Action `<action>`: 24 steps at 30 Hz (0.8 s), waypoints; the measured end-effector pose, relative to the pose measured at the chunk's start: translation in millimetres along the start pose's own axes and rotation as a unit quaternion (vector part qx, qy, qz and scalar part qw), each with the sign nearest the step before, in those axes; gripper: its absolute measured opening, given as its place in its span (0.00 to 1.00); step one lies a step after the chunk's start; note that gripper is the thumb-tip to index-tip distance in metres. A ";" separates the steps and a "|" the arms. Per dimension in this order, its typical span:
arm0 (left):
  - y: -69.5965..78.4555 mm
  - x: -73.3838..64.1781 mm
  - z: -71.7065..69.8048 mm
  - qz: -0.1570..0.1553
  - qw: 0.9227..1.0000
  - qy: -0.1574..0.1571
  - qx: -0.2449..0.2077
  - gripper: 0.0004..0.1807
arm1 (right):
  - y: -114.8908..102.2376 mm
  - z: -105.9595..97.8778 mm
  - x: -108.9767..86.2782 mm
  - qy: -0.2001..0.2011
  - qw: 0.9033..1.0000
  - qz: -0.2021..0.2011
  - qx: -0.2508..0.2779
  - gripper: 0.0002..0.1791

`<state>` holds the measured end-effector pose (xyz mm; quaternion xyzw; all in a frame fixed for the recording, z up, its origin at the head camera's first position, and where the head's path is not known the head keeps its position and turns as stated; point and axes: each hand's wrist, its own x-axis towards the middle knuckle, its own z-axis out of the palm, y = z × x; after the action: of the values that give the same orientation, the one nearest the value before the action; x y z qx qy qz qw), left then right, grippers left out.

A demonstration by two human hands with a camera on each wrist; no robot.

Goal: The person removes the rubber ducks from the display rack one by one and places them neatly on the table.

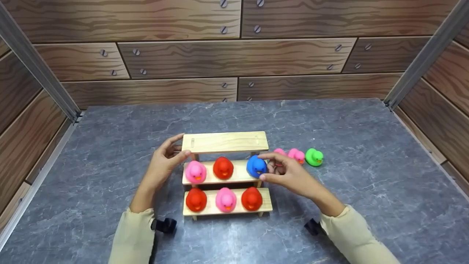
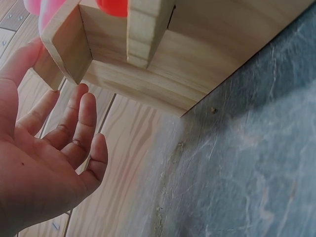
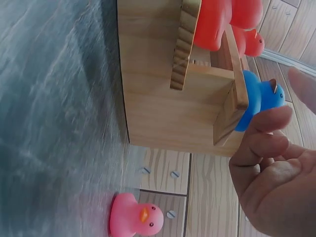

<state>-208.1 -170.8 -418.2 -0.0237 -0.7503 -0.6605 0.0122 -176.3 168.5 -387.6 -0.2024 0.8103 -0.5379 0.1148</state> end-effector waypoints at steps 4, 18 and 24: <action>-0.1 0.3 0.2 0.000 1.000 -0.001 0.001 0.31 | -0.7 4.0 1.9 0.013 1.000 0.000 -0.004 0.28; -0.1 0.1 -0.2 0.001 1.000 0.003 -0.001 0.30 | -0.5 12.5 2.0 0.037 0.999 -0.006 -0.018 0.24; 0.2 0.2 -0.6 -0.003 1.000 0.002 -0.007 0.30 | -3.2 8.4 0.5 0.037 0.999 -0.013 -0.038 0.23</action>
<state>-208.3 -171.3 -417.9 -0.0201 -0.7456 -0.6659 0.0119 -172.7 160.3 -387.9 -0.1970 0.8313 -0.5151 0.0701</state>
